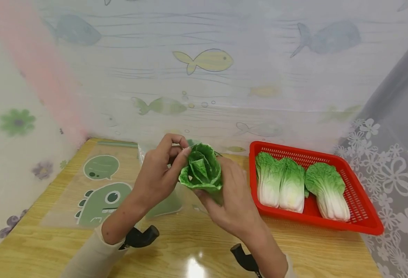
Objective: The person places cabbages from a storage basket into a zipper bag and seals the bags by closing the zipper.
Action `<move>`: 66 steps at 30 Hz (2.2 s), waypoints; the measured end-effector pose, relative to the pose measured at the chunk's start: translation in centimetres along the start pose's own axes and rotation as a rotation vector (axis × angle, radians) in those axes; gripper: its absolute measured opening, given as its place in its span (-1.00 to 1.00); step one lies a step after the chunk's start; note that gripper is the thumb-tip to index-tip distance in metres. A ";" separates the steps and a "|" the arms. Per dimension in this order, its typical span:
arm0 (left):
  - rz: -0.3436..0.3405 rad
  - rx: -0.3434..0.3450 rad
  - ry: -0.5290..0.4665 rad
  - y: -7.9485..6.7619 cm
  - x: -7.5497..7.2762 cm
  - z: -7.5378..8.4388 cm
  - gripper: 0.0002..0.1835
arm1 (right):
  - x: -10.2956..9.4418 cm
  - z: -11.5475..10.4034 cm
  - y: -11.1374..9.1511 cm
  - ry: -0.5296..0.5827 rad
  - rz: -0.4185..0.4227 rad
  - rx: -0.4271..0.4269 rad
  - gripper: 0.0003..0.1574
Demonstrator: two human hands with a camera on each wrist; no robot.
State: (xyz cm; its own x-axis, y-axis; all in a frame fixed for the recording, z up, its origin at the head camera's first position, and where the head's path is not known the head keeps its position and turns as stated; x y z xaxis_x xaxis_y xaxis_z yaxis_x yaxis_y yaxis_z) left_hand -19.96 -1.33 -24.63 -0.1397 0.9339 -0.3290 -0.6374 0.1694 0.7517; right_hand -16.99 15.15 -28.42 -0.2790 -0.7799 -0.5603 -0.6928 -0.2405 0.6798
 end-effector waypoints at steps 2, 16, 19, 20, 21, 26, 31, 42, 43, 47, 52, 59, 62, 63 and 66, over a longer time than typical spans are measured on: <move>-0.009 0.021 0.002 0.0 0.2 0.3 -0.91 | -0.2 -0.2 0.0 0.050 0.056 -0.018 -0.21; -0.111 0.101 -0.035 -1.2 2.8 2.2 -0.93 | 0.9 -0.6 -0.4 -0.322 0.085 -0.063 -0.43; -0.094 0.058 -0.046 -1.1 2.7 1.7 -0.93 | 1.2 -0.2 -0.4 -0.234 -0.040 0.004 -0.25; -0.079 0.036 -0.047 -1.0 2.5 1.5 -0.92 | 1.1 -0.1 -0.4 -0.189 -0.075 0.030 -0.23; -0.062 0.010 -0.055 -1.0 2.2 1.2 -0.92 | 0.9 0.0 -0.3 -0.141 -0.098 0.054 -0.24; 0.010 -0.108 -0.133 -0.5 0.4 0.3 -0.90 | -1.7 -0.6 0.0 0.039 -0.060 0.041 -0.44; 0.036 -0.164 -0.203 -0.3 -0.8 -0.3 -0.88 | -5.4 -0.6 0.4 0.163 0.109 -0.026 -0.58; 0.045 -0.210 -0.203 -0.3 -1.6 -0.7 -0.87 | -12.0 13.0 -2.7 -0.370 0.150 0.465 -0.68; 0.045 -0.213 -0.202 -0.3 -1.6 -0.7 -0.85 | -12.3 14.6 -3.3 -0.403 0.106 0.522 -0.62; 0.042 -0.224 -0.218 -0.4 -1.5 -0.4 -0.78 | -12.7 20.2 -5.9 -0.488 -0.161 0.737 -0.27; 0.028 -0.246 -0.241 -0.6 -1.2 -0.2 -0.77 | -11.7 23.9 -8.4 -0.419 -0.533 0.920 0.13; 0.026 -0.247 -0.251 -0.6 -1.1 -0.1 -0.82 | -10.9 24.4 -9.2 -0.358 -0.623 0.962 0.27; 0.025 -0.240 -0.261 -0.6 -1.0 0.0 -0.84 | -11.2 24.3 -9.2 -0.366 -0.599 0.962 0.19; 0.024 -0.239 -0.262 -0.6 -1.0 0.0 -0.85 | -11.4 24.2 -9.1 -0.380 -0.589 0.959 0.16; 0.016 -0.239 -0.265 -0.6 -0.8 0.0 -0.86 | -12.5 23.8 -8.7 -0.437 -0.566 0.943 0.14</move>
State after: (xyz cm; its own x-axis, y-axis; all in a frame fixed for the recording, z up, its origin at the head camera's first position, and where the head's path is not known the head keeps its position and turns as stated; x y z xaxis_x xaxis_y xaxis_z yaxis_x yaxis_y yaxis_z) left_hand -19.48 -2.24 -24.86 0.0300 0.9904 -0.1352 -0.8005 0.1049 0.5901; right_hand -23.31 40.79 -38.57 0.1483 -0.3915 -0.9081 -0.9565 0.1766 -0.2323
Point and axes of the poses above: each hand's wrist, its own y-axis towards the middle knuckle, its own x-axis out of the palm, z = x × y, the point moved 8 cm from there along y, towards the middle knuckle, and after that the axes turned 6 degrees about z, right-handed, at the moved point
